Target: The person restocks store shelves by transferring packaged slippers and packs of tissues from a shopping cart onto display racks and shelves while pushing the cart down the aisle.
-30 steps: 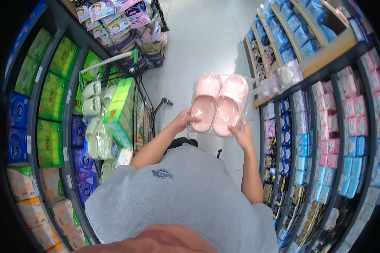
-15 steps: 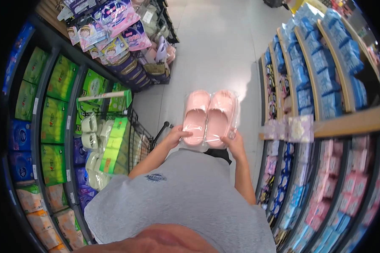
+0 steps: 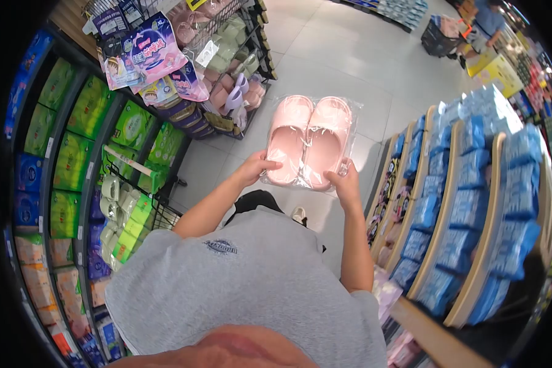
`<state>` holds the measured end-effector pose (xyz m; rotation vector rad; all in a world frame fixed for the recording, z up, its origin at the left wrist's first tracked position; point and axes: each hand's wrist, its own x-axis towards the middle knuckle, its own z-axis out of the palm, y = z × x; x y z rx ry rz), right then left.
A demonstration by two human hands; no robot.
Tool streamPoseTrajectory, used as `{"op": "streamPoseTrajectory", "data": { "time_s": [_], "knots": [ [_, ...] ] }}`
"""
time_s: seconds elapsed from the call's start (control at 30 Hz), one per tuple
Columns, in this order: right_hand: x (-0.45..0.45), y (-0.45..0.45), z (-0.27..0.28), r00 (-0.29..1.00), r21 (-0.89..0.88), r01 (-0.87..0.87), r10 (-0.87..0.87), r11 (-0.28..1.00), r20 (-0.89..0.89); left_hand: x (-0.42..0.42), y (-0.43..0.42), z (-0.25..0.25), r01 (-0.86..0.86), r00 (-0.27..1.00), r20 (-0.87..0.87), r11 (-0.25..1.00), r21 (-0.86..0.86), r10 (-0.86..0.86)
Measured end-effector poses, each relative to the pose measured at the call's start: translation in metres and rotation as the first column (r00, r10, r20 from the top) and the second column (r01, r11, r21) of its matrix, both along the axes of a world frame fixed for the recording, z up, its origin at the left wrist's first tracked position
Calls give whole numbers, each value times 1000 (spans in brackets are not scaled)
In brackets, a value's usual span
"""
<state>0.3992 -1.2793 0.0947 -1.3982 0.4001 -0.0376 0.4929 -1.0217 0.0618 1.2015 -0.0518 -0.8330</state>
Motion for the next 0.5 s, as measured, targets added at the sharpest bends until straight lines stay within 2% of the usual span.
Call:
{"op": "streamPoseTrajectory", "data": {
  "time_s": [0.07,0.13,0.17,0.23,0.37,0.5],
  "knots": [
    [35,-17,-2,999,11,-26,25,1000,25,26,-16,-1,-31,999,10,1000,3,31],
    [60,-26,-15,1000,-17,-22,22,1000,-12,49,-22,-16,-24,998,-53,998,63,28],
    [77,-31,-23,1000,-19,-27,27,999,3,64,-25,-28,-42,997,-66,998,37,45],
    [113,-38,-37,996,135,-7,18,991,-82,95,-31,-32,-73,994,-72,996,48,76],
    [208,-54,-37,993,220,-47,70,974,-94,184,-44,-45,-147,987,-52,987,71,151],
    [325,-78,-20,990,155,-137,139,978,-3,288,-65,-24,-179,984,12,984,-15,179]
  ]
}}
